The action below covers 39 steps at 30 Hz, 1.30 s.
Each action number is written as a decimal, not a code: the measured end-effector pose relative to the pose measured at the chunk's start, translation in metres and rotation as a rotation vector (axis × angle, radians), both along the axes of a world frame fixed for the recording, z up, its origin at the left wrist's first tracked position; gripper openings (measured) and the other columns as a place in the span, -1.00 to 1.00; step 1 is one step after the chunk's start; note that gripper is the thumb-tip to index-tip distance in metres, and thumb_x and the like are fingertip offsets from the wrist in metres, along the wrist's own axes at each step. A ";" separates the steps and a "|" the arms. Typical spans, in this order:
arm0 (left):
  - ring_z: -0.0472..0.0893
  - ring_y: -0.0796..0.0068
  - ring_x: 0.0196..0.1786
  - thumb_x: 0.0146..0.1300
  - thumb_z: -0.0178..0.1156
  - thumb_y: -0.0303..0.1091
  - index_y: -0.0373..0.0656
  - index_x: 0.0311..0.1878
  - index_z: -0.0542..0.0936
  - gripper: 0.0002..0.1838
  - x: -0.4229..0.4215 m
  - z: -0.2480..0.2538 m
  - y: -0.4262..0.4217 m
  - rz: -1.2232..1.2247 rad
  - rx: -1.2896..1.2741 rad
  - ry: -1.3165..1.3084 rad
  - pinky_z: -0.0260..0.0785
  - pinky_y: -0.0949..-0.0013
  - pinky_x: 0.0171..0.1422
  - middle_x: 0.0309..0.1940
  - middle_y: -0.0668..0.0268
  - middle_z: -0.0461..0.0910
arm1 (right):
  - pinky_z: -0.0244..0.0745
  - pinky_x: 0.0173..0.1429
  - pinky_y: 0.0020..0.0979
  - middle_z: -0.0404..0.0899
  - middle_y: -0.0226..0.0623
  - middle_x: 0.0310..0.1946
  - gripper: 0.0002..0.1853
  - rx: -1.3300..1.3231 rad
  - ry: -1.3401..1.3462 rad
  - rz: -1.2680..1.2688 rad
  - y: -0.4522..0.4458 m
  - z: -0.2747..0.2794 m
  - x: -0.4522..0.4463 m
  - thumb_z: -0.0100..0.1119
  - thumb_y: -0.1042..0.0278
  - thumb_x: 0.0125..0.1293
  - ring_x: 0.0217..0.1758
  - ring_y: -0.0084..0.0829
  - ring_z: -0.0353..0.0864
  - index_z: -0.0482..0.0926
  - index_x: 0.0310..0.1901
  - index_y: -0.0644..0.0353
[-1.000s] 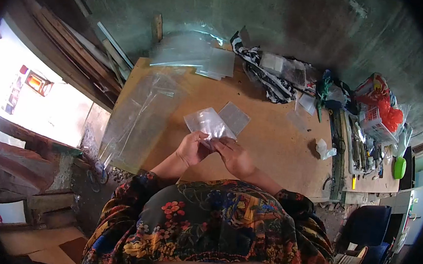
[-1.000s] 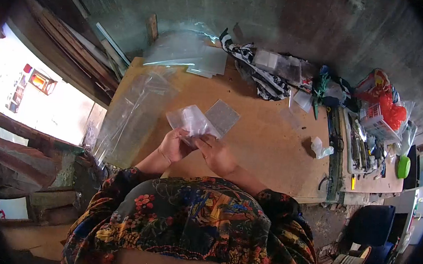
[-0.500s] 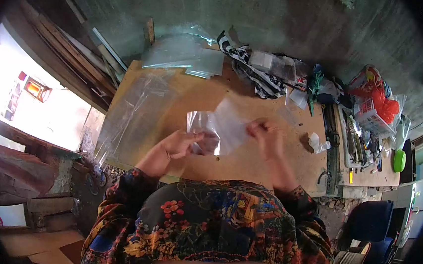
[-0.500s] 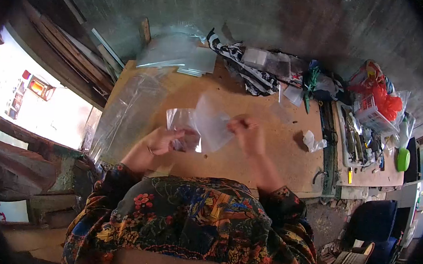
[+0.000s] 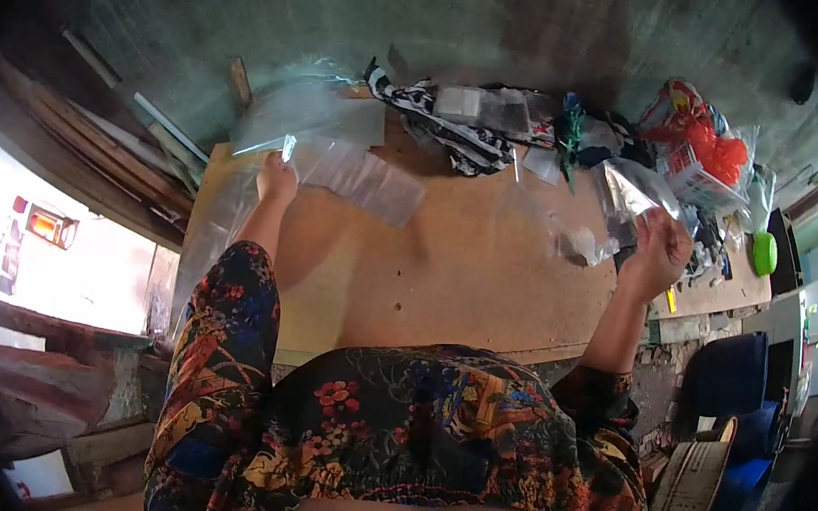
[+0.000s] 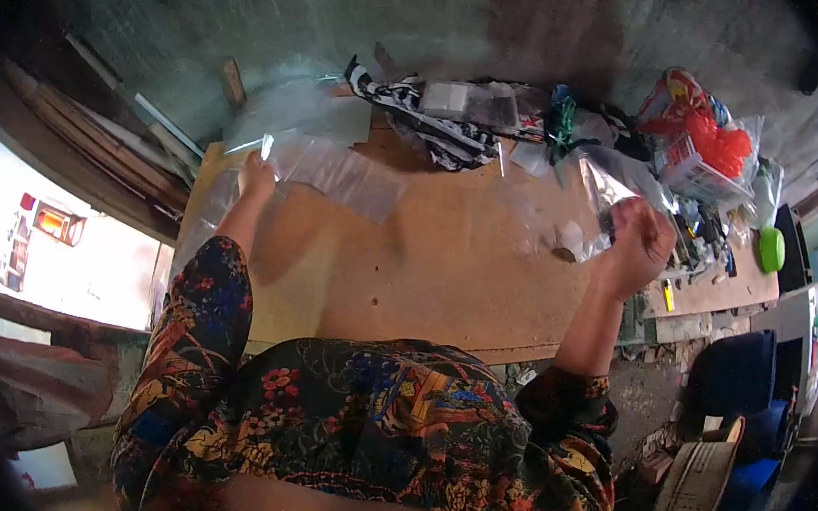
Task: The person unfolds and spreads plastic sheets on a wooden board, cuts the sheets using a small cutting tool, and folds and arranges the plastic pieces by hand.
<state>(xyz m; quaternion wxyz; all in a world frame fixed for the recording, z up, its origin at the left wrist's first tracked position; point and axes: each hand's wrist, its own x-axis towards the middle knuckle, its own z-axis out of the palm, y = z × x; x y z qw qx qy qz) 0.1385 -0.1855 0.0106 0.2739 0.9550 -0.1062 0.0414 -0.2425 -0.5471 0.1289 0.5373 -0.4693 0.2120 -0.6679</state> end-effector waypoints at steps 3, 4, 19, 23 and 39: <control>0.11 0.05 0.31 -0.08 0.22 0.10 -0.19 0.34 -0.15 0.06 -0.034 0.037 -0.038 0.217 0.093 -0.005 -0.01 0.21 0.33 0.28 0.00 0.08 | 0.47 -0.21 -0.47 0.52 -0.32 -0.37 -0.86 -0.097 0.272 0.148 0.038 0.009 0.015 0.15 0.53 0.11 -0.37 -0.50 0.51 0.44 -0.27 0.23; 0.07 0.08 0.33 -0.07 0.22 0.09 -0.21 0.33 -0.11 0.03 -0.049 0.036 -0.054 0.087 0.012 -0.047 -0.04 0.22 0.35 0.29 0.01 0.04 | 0.44 -0.29 -0.56 0.51 -0.36 -0.43 -0.87 -0.075 0.350 0.243 0.057 0.010 0.023 0.17 0.56 0.08 -0.42 -0.56 0.50 0.48 -0.30 0.21; 0.46 0.44 0.00 0.09 0.21 -0.39 -0.26 0.07 0.34 -0.53 -0.224 0.075 -0.086 -1.002 -1.249 1.037 0.28 0.39 0.12 -0.08 0.26 0.47 | 0.48 -0.26 -0.50 0.45 -0.42 -0.51 -0.94 0.168 0.219 1.201 0.135 -0.007 0.067 0.03 0.50 0.23 -0.43 -0.56 0.48 0.46 -0.32 0.30; 0.53 0.57 -0.23 0.09 0.18 -0.53 -0.23 -0.10 0.47 -0.73 -0.216 0.072 -0.080 -0.779 -1.012 0.895 0.39 0.49 -0.12 -0.27 0.32 0.54 | 0.52 -0.19 -0.45 0.46 -0.37 -0.45 -0.97 0.045 0.249 1.083 0.132 -0.018 0.058 0.02 0.54 0.22 -0.36 -0.50 0.54 0.45 -0.34 0.29; 0.47 0.61 -0.56 0.16 0.17 -0.29 -0.28 -0.44 0.49 -0.78 -0.236 0.049 -0.099 -0.341 -0.795 0.373 0.31 0.50 -0.46 -0.56 0.36 0.52 | 0.40 -0.33 -0.45 0.49 -0.26 -0.43 -0.72 -0.547 0.795 0.547 0.154 -0.042 0.057 0.25 0.39 0.05 -0.43 -0.41 0.48 0.43 -0.23 0.28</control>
